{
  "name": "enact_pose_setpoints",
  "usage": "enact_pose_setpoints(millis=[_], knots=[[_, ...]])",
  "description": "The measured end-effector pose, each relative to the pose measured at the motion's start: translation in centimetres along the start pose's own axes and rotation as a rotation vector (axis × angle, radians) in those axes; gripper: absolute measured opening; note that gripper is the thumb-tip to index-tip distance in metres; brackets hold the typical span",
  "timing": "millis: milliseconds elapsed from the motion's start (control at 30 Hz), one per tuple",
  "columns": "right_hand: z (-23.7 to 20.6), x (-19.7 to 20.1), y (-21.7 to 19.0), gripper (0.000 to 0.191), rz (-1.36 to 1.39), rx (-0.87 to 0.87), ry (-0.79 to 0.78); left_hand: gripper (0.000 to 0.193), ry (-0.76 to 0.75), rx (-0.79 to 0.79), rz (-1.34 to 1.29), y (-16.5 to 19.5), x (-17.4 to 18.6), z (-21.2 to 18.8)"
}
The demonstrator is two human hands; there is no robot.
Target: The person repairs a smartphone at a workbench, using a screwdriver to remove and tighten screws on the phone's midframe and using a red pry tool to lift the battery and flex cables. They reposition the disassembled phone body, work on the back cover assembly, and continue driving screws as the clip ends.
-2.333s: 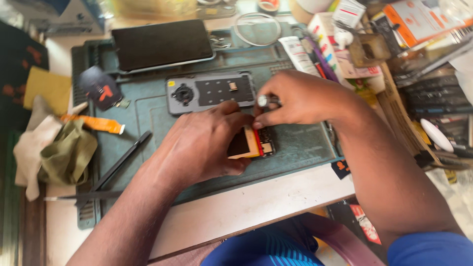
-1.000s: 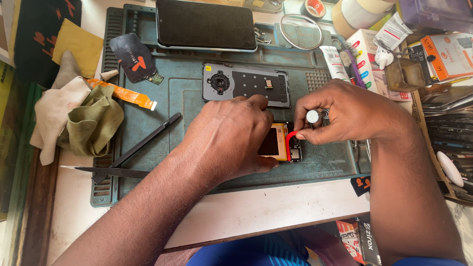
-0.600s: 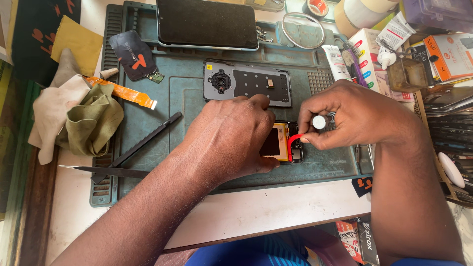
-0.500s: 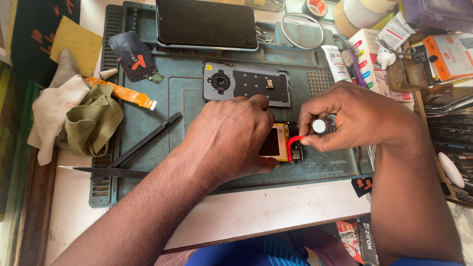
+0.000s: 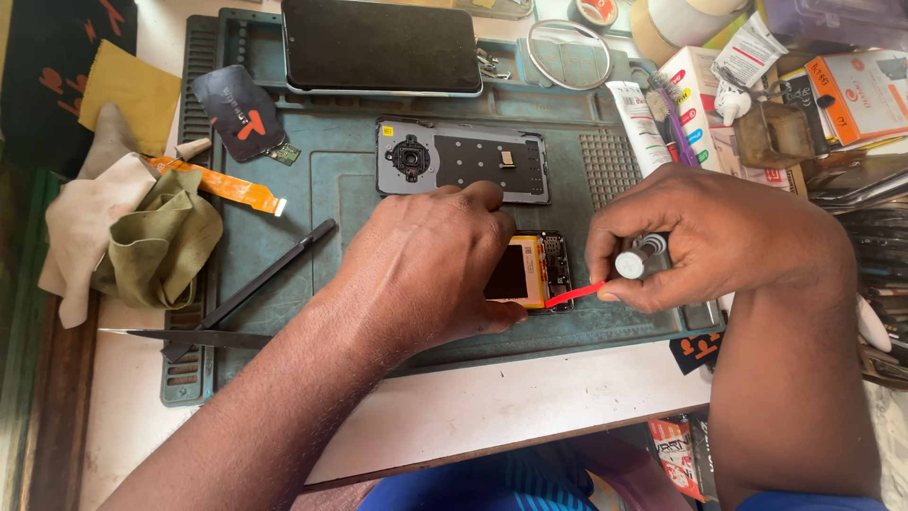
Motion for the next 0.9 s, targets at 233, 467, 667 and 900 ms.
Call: enact_pose_setpoints(millis=[233, 467, 667, 900], knots=[[-0.2, 0.2, -0.1, 0.017, -0.089, 0.02, 0.05, 0.056, 0.039, -0.008, -0.04, 0.2, 0.0, 0.1], [0.4, 0.4, -0.4, 0.017, -0.132, 0.052, 0.18, 0.054, 0.051, -0.024, -0.055, 0.6, 0.3, 0.5], [0.1, 0.7, -0.2, 0.017, -0.14, 0.078, 0.227, 0.06, -0.01, 0.012, -0.017, 1.3, 0.6, 1.0], [-0.3, 1.0, 0.2, 0.015, -0.159, 0.07, 0.286, 0.062, 0.025, 0.002, -0.048, 1.8, 0.7, 1.3]])
Point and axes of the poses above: each hand's wrist, its own z-axis towards the middle knuckle, its own x-axis out of the back of the hand, y = z × x, the point moved 1 cm from there along z, towards the middle knuckle, and after that the axes turned 7 degrees about z, right-handed, at the moved point
